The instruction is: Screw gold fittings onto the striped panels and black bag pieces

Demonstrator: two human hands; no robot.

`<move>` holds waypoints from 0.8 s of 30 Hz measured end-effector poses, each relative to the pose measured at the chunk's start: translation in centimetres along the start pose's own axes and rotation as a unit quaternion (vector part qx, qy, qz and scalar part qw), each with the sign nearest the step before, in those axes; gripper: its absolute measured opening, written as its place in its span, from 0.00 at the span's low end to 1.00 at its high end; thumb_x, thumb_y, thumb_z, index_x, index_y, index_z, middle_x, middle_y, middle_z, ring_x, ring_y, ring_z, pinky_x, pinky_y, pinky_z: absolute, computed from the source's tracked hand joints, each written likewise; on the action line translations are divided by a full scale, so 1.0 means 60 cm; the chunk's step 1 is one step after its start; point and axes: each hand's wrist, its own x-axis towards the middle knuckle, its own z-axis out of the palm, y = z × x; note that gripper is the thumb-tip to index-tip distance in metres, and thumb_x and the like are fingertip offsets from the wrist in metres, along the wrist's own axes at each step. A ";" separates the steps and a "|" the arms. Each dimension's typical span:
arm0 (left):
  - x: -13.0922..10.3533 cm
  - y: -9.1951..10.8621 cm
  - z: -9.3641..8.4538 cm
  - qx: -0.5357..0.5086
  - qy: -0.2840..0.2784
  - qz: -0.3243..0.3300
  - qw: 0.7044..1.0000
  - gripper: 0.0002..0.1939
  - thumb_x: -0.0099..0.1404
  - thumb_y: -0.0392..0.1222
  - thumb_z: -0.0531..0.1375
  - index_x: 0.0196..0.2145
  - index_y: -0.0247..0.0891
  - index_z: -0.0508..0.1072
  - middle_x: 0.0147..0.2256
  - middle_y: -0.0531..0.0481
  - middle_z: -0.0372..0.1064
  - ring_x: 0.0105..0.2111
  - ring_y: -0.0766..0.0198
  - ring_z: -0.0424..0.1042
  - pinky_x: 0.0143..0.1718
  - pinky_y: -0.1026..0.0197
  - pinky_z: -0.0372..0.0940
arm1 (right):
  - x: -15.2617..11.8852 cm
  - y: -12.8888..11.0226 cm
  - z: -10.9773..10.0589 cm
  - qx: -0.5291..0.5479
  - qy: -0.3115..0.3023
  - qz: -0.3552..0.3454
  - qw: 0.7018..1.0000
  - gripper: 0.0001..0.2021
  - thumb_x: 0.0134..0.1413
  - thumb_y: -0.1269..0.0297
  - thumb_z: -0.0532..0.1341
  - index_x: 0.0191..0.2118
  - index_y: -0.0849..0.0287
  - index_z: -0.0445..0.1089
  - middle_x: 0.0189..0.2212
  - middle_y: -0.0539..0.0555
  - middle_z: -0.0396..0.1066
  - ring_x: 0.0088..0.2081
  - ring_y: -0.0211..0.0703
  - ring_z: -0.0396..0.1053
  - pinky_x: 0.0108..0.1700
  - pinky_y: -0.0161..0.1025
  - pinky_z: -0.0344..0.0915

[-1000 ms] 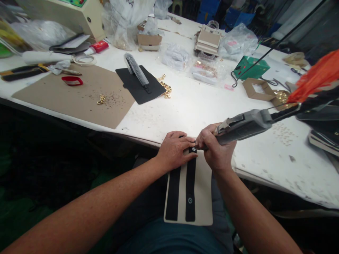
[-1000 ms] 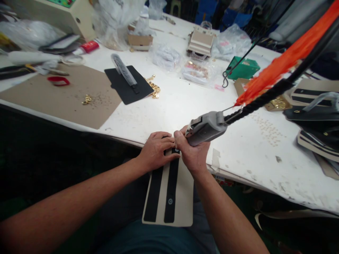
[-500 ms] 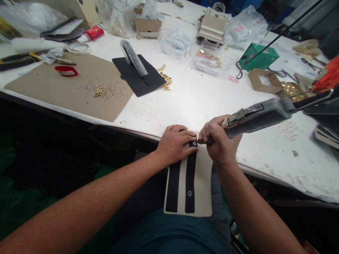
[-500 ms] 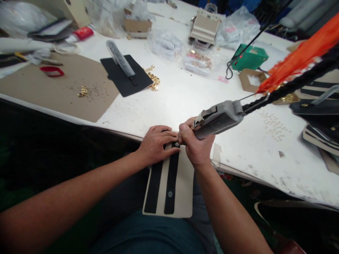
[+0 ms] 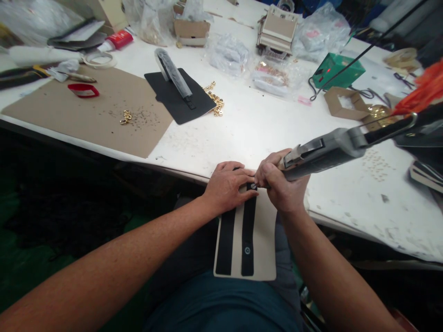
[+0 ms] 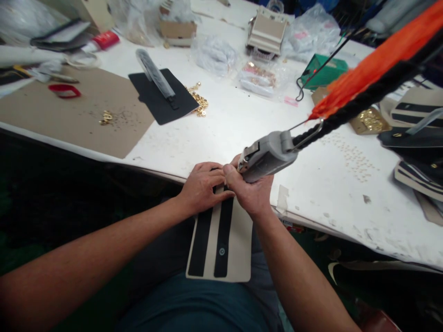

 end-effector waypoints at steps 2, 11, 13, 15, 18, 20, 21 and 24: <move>0.000 0.000 0.000 0.006 0.000 0.001 1.000 0.14 0.65 0.53 0.70 0.46 0.48 0.82 0.53 0.54 0.81 0.58 0.49 0.70 0.59 0.45 0.58 | 0.003 0.003 -0.002 -0.002 -0.017 -0.001 1.000 0.17 0.61 0.58 0.68 0.25 0.55 0.65 0.21 0.46 0.64 0.22 0.37 0.63 0.25 0.38 0.63; 0.000 0.001 0.001 0.010 0.000 0.006 1.000 0.13 0.65 0.53 0.70 0.45 0.47 0.82 0.52 0.54 0.81 0.58 0.50 0.70 0.58 0.46 0.57 | 0.007 0.022 -0.004 0.032 -0.028 0.000 0.999 0.16 0.59 0.55 0.69 0.29 0.54 0.65 0.21 0.45 0.64 0.22 0.37 0.64 0.26 0.37 0.66; -0.001 0.000 0.002 0.010 0.006 0.007 1.000 0.12 0.66 0.52 0.69 0.44 0.47 0.83 0.52 0.54 0.81 0.58 0.50 0.70 0.58 0.46 0.57 | 0.005 0.022 -0.004 0.026 -0.022 0.005 0.999 0.15 0.58 0.54 0.69 0.29 0.54 0.66 0.22 0.46 0.65 0.23 0.38 0.65 0.26 0.38 0.68; -0.001 -0.001 0.004 0.013 0.019 0.007 1.000 0.11 0.66 0.52 0.69 0.43 0.47 0.83 0.51 0.52 0.81 0.57 0.50 0.71 0.57 0.46 0.58 | 0.003 0.021 -0.003 0.009 -0.019 0.019 1.000 0.15 0.57 0.53 0.70 0.29 0.55 0.68 0.23 0.47 0.67 0.25 0.39 0.67 0.28 0.38 0.70; -0.002 -0.003 0.007 0.015 0.027 0.007 0.999 0.11 0.65 0.51 0.70 0.43 0.47 0.83 0.52 0.51 0.81 0.57 0.50 0.72 0.56 0.46 0.59 | 0.002 0.016 -0.003 -0.015 -0.012 0.046 0.999 0.14 0.56 0.52 0.70 0.30 0.56 0.71 0.24 0.49 0.69 0.26 0.40 0.69 0.29 0.39 0.71; -0.003 -0.004 0.009 0.016 0.020 0.007 1.000 0.12 0.65 0.51 0.70 0.44 0.46 0.83 0.53 0.51 0.81 0.57 0.50 0.71 0.57 0.45 0.59 | 0.002 0.012 -0.002 -0.024 -0.003 0.058 0.998 0.15 0.56 0.52 0.70 0.30 0.57 0.71 0.24 0.49 0.69 0.26 0.40 0.68 0.29 0.38 0.70; -0.003 -0.004 0.009 0.016 0.015 0.007 1.000 0.13 0.65 0.51 0.70 0.45 0.46 0.82 0.53 0.51 0.80 0.57 0.49 0.71 0.58 0.45 0.58 | 0.002 0.010 -0.001 -0.028 0.000 0.064 0.998 0.15 0.56 0.52 0.70 0.29 0.57 0.71 0.24 0.49 0.69 0.25 0.39 0.68 0.28 0.37 0.69; -0.005 -0.003 0.007 0.017 0.009 0.004 1.000 0.16 0.64 0.51 0.71 0.47 0.45 0.82 0.54 0.51 0.80 0.58 0.48 0.70 0.60 0.44 0.58 | 0.007 -0.001 0.004 -0.027 -0.007 0.084 0.996 0.18 0.57 0.51 0.71 0.27 0.58 0.70 0.23 0.49 0.69 0.24 0.38 0.67 0.27 0.36 0.66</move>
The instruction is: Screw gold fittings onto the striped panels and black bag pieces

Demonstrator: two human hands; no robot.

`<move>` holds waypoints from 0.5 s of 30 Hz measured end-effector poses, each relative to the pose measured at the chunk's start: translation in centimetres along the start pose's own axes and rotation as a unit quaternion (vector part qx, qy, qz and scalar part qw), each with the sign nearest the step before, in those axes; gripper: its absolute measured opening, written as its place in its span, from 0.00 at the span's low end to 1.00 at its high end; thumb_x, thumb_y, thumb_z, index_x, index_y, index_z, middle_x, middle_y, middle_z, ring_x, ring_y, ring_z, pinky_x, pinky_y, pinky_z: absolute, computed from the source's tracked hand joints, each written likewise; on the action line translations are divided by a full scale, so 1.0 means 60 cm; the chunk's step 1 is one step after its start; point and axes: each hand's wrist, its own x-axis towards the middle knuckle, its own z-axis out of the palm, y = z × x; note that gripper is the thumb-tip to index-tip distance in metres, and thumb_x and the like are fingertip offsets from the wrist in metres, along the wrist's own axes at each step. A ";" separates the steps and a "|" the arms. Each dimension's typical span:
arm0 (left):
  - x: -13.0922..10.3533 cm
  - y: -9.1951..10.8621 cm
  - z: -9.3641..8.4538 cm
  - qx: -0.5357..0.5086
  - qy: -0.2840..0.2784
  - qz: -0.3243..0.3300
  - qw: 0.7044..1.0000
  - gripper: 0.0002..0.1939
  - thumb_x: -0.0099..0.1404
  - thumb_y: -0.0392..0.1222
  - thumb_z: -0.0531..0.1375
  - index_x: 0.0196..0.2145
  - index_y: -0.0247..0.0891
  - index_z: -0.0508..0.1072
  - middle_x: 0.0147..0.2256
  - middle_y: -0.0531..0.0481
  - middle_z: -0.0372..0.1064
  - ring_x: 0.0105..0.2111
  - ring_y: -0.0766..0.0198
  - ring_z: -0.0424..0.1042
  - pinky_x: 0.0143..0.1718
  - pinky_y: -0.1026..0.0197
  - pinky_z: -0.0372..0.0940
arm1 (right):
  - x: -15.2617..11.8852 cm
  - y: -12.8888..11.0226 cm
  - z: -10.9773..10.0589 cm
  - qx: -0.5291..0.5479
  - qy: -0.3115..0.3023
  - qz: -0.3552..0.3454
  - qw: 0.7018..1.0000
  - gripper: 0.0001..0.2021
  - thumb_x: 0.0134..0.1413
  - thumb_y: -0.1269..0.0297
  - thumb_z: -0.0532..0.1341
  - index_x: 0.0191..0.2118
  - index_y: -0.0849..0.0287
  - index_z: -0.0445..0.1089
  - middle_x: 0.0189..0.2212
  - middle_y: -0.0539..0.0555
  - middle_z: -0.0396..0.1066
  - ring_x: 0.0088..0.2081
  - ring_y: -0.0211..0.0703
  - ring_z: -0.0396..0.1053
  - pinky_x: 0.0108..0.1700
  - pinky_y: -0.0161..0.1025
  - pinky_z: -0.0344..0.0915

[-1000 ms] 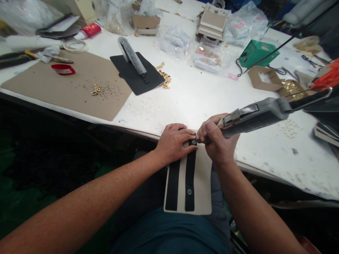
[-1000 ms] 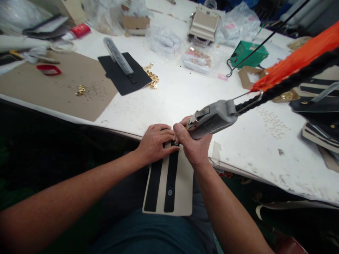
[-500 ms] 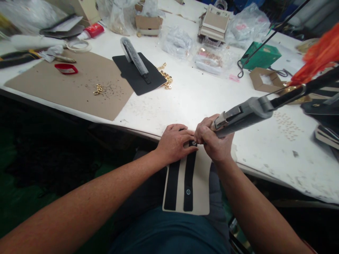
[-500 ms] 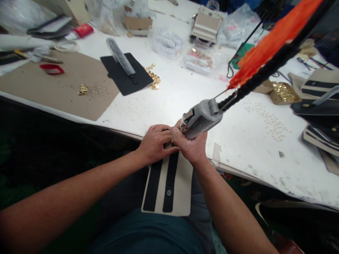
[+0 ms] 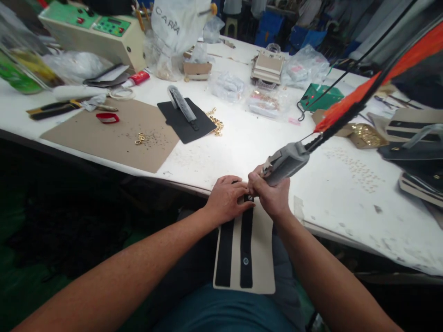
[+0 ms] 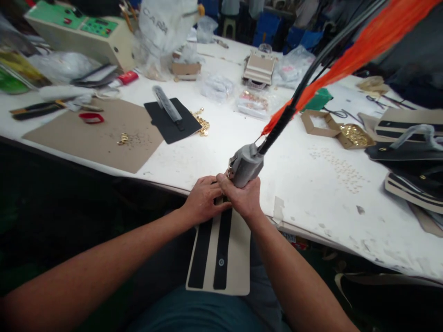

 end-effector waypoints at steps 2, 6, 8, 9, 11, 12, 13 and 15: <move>-0.001 0.002 -0.003 -0.002 0.000 -0.002 1.000 0.16 0.64 0.51 0.71 0.47 0.44 0.82 0.53 0.50 0.81 0.58 0.47 0.70 0.60 0.44 0.59 | 0.004 -0.016 0.002 0.018 -0.005 -0.012 1.000 0.19 0.58 0.50 0.71 0.27 0.58 0.69 0.22 0.49 0.69 0.24 0.39 0.67 0.28 0.37 0.66; 0.000 0.007 -0.009 -0.015 -0.004 -0.007 1.000 0.17 0.63 0.52 0.72 0.48 0.45 0.82 0.53 0.52 0.81 0.58 0.48 0.71 0.61 0.44 0.60 | 0.007 -0.066 -0.018 0.075 0.052 -0.074 0.993 0.17 0.58 0.48 0.71 0.34 0.57 0.72 0.22 0.47 0.69 0.22 0.40 0.68 0.27 0.38 0.66; 0.001 0.009 -0.010 -0.017 -0.004 -0.011 1.000 0.17 0.63 0.51 0.72 0.48 0.46 0.83 0.53 0.53 0.81 0.58 0.48 0.71 0.61 0.44 0.61 | -0.007 -0.086 -0.046 0.055 0.097 -0.066 0.992 0.18 0.58 0.47 0.71 0.42 0.56 0.74 0.22 0.46 0.69 0.22 0.42 0.68 0.27 0.39 0.66; 0.002 0.009 -0.010 -0.017 -0.002 -0.012 1.000 0.17 0.62 0.51 0.73 0.48 0.46 0.83 0.53 0.52 0.81 0.58 0.48 0.71 0.61 0.44 0.61 | -0.020 -0.091 -0.064 0.022 0.115 -0.045 0.992 0.19 0.58 0.47 0.71 0.45 0.56 0.74 0.24 0.47 0.71 0.24 0.43 0.70 0.29 0.40 0.67; 0.004 0.008 -0.009 -0.013 0.003 -0.009 1.000 0.17 0.61 0.50 0.74 0.47 0.46 0.83 0.53 0.52 0.81 0.58 0.48 0.72 0.61 0.43 0.62 | -0.057 -0.085 -0.106 -0.080 0.139 0.021 0.987 0.20 0.57 0.47 0.69 0.48 0.56 0.74 0.31 0.51 0.75 0.31 0.48 0.74 0.34 0.43 0.69; 0.005 0.008 -0.009 -0.013 0.005 -0.008 1.000 0.17 0.61 0.49 0.74 0.47 0.46 0.83 0.53 0.52 0.81 0.57 0.47 0.72 0.61 0.43 0.62 | -0.078 -0.074 -0.127 -0.139 0.144 0.061 0.978 0.21 0.57 0.46 0.69 0.47 0.57 0.74 0.34 0.53 0.76 0.35 0.50 0.74 0.37 0.45 0.70; 0.005 0.007 -0.008 -0.012 0.007 -0.007 1.000 0.16 0.61 0.49 0.74 0.47 0.47 0.83 0.53 0.52 0.81 0.57 0.47 0.72 0.61 0.42 0.62 | -0.101 -0.059 -0.148 -0.197 0.143 0.100 0.965 0.21 0.56 0.46 0.67 0.46 0.57 0.74 0.37 0.55 0.76 0.37 0.53 0.74 0.40 0.47 0.70; 0.005 0.006 -0.007 -0.014 0.010 -0.005 1.000 0.16 0.60 0.48 0.74 0.46 0.47 0.84 0.53 0.53 0.81 0.57 0.47 0.72 0.62 0.42 0.62 | -0.146 -0.021 -0.185 -0.285 0.134 0.160 0.935 0.22 0.55 0.45 0.64 0.47 0.58 0.73 0.38 0.57 0.76 0.40 0.56 0.73 0.45 0.51 0.69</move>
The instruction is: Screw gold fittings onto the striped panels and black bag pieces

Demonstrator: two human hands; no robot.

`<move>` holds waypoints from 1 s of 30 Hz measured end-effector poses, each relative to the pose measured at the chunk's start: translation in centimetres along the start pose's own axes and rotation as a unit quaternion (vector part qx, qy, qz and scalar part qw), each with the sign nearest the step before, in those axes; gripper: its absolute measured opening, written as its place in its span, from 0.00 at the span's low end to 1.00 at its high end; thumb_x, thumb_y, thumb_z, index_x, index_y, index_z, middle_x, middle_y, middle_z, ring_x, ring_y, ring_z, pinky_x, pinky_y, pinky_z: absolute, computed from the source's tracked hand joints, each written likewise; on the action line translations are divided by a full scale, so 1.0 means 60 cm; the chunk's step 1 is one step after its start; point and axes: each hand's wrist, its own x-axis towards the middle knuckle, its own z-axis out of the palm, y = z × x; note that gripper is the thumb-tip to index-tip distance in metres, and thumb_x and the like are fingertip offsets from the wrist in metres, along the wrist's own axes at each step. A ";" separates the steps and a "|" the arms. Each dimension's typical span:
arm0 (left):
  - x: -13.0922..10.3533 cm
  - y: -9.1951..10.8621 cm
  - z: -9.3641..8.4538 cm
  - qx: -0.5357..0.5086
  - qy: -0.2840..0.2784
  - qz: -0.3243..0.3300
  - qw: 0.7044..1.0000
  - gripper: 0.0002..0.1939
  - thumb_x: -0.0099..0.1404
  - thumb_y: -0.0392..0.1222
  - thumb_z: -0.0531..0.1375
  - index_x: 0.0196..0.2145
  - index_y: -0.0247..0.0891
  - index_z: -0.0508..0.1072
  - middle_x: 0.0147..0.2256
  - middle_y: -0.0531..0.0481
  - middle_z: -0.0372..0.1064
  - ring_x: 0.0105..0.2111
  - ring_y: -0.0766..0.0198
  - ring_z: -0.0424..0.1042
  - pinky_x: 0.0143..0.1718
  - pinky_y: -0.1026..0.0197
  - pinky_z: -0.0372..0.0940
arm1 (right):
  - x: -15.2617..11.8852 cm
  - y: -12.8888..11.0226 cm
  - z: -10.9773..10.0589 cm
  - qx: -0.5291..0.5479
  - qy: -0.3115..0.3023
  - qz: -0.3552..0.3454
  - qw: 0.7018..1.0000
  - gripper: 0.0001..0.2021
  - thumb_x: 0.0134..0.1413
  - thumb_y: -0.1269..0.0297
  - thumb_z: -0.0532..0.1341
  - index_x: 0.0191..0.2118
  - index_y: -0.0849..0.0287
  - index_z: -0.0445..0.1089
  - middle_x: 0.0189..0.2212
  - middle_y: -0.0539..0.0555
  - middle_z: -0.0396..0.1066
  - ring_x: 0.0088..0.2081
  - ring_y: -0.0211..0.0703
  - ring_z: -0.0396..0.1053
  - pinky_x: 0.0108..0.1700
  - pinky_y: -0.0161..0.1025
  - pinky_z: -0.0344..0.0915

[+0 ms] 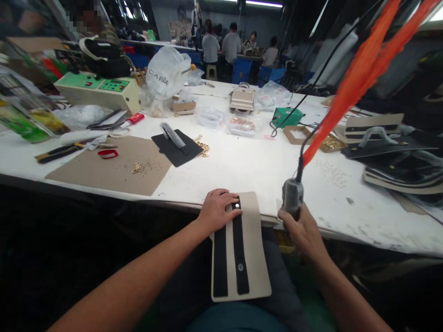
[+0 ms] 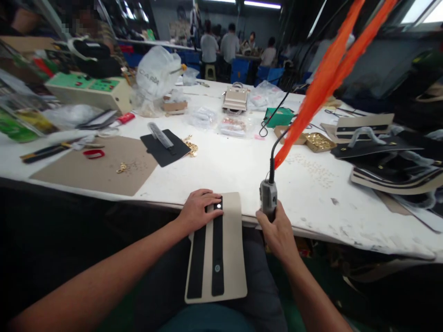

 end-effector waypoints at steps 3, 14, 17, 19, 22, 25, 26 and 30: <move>0.001 0.000 0.001 -0.005 0.002 0.000 1.000 0.16 0.60 0.46 0.75 0.46 0.47 0.83 0.52 0.53 0.82 0.57 0.48 0.73 0.62 0.42 0.63 | -0.025 0.079 -0.015 -0.066 -0.004 0.024 0.998 0.27 0.59 0.42 0.60 0.51 0.61 0.71 0.41 0.62 0.76 0.43 0.60 0.73 0.50 0.55 0.69; 0.006 0.010 -0.001 -0.078 -0.003 -0.022 0.997 0.15 0.61 0.47 0.72 0.45 0.43 0.84 0.52 0.47 0.82 0.56 0.50 0.71 0.65 0.41 0.60 | -0.151 0.155 0.014 -0.176 0.066 -0.354 0.916 0.30 0.64 0.71 0.62 0.69 0.41 0.65 0.66 0.58 0.67 0.66 0.60 0.65 0.63 0.60 0.67; 0.006 0.017 -0.008 -0.119 0.001 -0.041 0.992 0.14 0.59 0.47 0.72 0.43 0.43 0.84 0.51 0.45 0.82 0.56 0.48 0.71 0.66 0.40 0.60 | -0.142 0.135 0.068 -0.141 -0.032 -0.371 0.917 0.27 0.61 0.75 0.60 0.61 0.42 0.74 0.68 0.56 0.65 0.71 0.59 0.58 0.66 0.60 0.64; 0.005 0.022 -0.018 -0.156 0.006 -0.064 0.986 0.13 0.58 0.48 0.72 0.40 0.43 0.85 0.49 0.44 0.83 0.56 0.47 0.72 0.65 0.40 0.60 | -0.121 0.095 0.083 -0.053 -0.062 -0.390 0.917 0.18 0.62 0.72 0.61 0.52 0.44 0.80 0.61 0.55 0.74 0.68 0.58 0.64 0.67 0.61 0.61; 0.000 0.034 -0.042 -0.238 0.014 -0.110 0.965 0.17 0.62 0.57 0.68 0.39 0.41 0.85 0.44 0.43 0.84 0.51 0.45 0.76 0.62 0.41 0.65 | -0.088 0.006 0.067 0.130 -0.063 -0.323 0.935 0.10 0.68 0.59 0.62 0.41 0.51 0.82 0.40 0.52 0.83 0.47 0.54 0.79 0.58 0.55 0.70; -0.010 0.057 -0.073 -0.333 0.013 -0.144 0.932 0.32 0.67 0.69 0.57 0.46 0.37 0.82 0.42 0.40 0.83 0.46 0.45 0.80 0.56 0.42 0.72 | -0.058 -0.075 0.033 0.233 -0.014 -0.149 0.961 0.17 0.66 0.47 0.63 0.42 0.56 0.80 0.35 0.52 0.81 0.37 0.50 0.78 0.41 0.44 0.74; -0.015 0.068 -0.083 -0.383 0.003 -0.161 0.909 0.37 0.68 0.72 0.53 0.48 0.36 0.81 0.42 0.39 0.83 0.46 0.44 0.81 0.55 0.42 0.72 | -0.048 -0.093 0.024 0.253 -0.006 -0.111 0.961 0.20 0.65 0.44 0.64 0.44 0.57 0.80 0.35 0.52 0.81 0.36 0.50 0.77 0.38 0.42 0.73; -0.044 0.111 -0.106 -0.633 -0.070 -0.255 0.728 0.45 0.66 0.78 0.50 0.52 0.34 0.79 0.44 0.36 0.83 0.51 0.41 0.80 0.59 0.42 0.71 | -0.009 -0.110 0.024 0.286 -0.016 -0.052 0.957 0.24 0.60 0.40 0.65 0.42 0.60 0.78 0.35 0.54 0.80 0.35 0.47 0.75 0.36 0.39 0.71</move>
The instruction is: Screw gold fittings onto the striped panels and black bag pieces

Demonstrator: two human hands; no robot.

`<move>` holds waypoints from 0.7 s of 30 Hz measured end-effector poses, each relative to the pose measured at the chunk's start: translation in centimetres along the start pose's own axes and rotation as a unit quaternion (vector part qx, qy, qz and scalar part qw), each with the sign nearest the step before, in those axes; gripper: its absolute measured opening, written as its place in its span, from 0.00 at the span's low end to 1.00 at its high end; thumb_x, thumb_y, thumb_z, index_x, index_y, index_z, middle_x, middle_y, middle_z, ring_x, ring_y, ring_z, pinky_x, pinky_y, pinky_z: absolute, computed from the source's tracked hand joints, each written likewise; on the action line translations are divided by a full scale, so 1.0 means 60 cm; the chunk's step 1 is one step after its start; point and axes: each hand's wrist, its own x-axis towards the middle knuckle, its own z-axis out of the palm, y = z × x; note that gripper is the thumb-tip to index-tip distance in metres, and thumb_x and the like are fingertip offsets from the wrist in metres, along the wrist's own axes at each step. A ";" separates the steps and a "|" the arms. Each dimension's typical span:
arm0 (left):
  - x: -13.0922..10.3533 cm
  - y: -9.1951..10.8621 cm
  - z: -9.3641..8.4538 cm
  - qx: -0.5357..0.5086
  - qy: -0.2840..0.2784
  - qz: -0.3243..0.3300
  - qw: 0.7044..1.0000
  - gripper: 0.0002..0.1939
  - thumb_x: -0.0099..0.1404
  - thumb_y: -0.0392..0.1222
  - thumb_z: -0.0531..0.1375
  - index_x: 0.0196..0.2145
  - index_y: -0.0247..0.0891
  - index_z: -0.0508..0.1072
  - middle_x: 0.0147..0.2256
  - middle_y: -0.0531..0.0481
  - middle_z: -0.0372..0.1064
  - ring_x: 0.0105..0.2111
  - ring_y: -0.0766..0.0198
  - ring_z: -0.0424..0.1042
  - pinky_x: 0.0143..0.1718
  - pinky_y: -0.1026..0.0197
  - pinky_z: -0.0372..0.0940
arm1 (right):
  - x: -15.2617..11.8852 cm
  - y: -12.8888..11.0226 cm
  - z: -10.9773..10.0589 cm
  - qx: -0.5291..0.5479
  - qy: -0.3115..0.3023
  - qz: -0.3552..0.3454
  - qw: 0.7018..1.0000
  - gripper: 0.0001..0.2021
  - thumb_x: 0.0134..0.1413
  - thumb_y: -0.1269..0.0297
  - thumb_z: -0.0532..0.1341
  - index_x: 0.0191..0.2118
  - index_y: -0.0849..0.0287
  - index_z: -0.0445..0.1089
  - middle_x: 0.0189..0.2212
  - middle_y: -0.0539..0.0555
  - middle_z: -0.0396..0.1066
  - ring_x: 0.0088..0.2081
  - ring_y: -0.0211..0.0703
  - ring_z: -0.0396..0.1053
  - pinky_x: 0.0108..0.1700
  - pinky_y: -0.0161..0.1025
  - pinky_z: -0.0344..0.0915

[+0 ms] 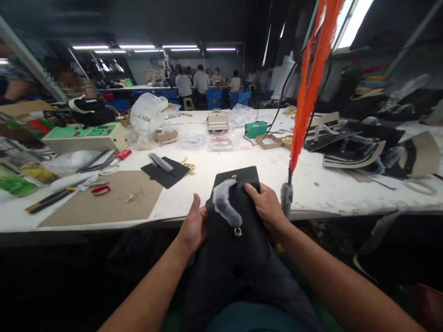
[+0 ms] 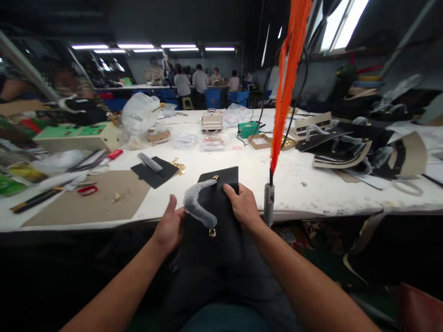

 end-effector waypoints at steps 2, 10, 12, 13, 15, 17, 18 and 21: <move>-0.017 -0.009 0.012 -0.071 -0.019 -0.043 0.996 0.37 0.65 0.71 0.61 0.53 0.35 0.79 0.45 0.37 0.83 0.52 0.41 0.80 0.59 0.43 0.71 | 0.012 0.017 0.004 -0.009 0.001 0.016 1.000 0.24 0.59 0.40 0.65 0.41 0.60 0.78 0.35 0.54 0.79 0.35 0.48 0.75 0.36 0.40 0.71; -0.004 -0.064 0.009 -0.096 0.090 -0.089 0.987 0.23 0.63 0.42 0.71 0.54 0.34 0.77 0.46 0.37 0.83 0.45 0.45 0.84 0.52 0.43 0.76 | -0.012 0.084 -0.014 -0.102 0.090 -0.018 0.991 0.35 0.57 0.44 0.67 0.63 0.61 0.67 0.56 0.65 0.72 0.53 0.54 0.74 0.53 0.50 0.74; 0.000 -0.080 0.000 -0.095 0.102 -0.102 0.985 0.22 0.63 0.43 0.71 0.54 0.34 0.78 0.47 0.37 0.83 0.45 0.45 0.84 0.52 0.44 0.76 | -0.030 0.092 -0.029 -0.150 0.081 -0.063 0.983 0.28 0.60 0.46 0.66 0.58 0.60 0.71 0.54 0.64 0.73 0.53 0.54 0.74 0.54 0.52 0.74; -0.001 -0.089 -0.004 -0.092 0.109 -0.111 0.984 0.22 0.63 0.43 0.71 0.53 0.34 0.78 0.46 0.37 0.83 0.45 0.45 0.84 0.52 0.44 0.76 | -0.039 0.095 -0.035 -0.168 0.066 -0.076 0.981 0.25 0.61 0.48 0.65 0.56 0.60 0.73 0.52 0.62 0.74 0.51 0.53 0.75 0.53 0.52 0.74; -0.008 -0.108 -0.010 -0.083 0.128 -0.126 0.980 0.21 0.63 0.43 0.71 0.52 0.33 0.79 0.44 0.37 0.84 0.44 0.45 0.84 0.52 0.44 0.76 | -0.048 0.100 -0.044 -0.189 0.038 -0.081 0.978 0.20 0.63 0.49 0.65 0.51 0.59 0.76 0.47 0.60 0.76 0.47 0.52 0.76 0.51 0.52 0.74; -0.019 -0.127 -0.015 -0.076 0.145 -0.133 0.978 0.18 0.63 0.42 0.71 0.50 0.32 0.80 0.43 0.37 0.84 0.43 0.45 0.84 0.52 0.45 0.76 | -0.047 0.105 -0.044 -0.201 0.016 -0.072 0.977 0.18 0.63 0.50 0.64 0.50 0.59 0.77 0.44 0.58 0.77 0.44 0.51 0.76 0.48 0.50 0.75; -0.024 -0.135 -0.017 -0.074 0.152 -0.134 0.976 0.17 0.64 0.41 0.70 0.49 0.32 0.80 0.43 0.37 0.84 0.43 0.45 0.84 0.53 0.45 0.76 | -0.042 0.108 -0.041 -0.210 0.001 -0.069 0.975 0.18 0.64 0.51 0.63 0.50 0.59 0.77 0.43 0.58 0.77 0.43 0.50 0.76 0.47 0.49 0.75; -0.038 -0.153 -0.021 -0.071 0.170 -0.133 0.974 0.16 0.63 0.41 0.70 0.48 0.32 0.80 0.42 0.38 0.84 0.43 0.46 0.84 0.53 0.47 0.76 | -0.012 0.118 -0.019 -0.242 -0.058 -0.070 0.966 0.17 0.65 0.53 0.61 0.50 0.58 0.77 0.43 0.57 0.78 0.42 0.48 0.76 0.45 0.45 0.74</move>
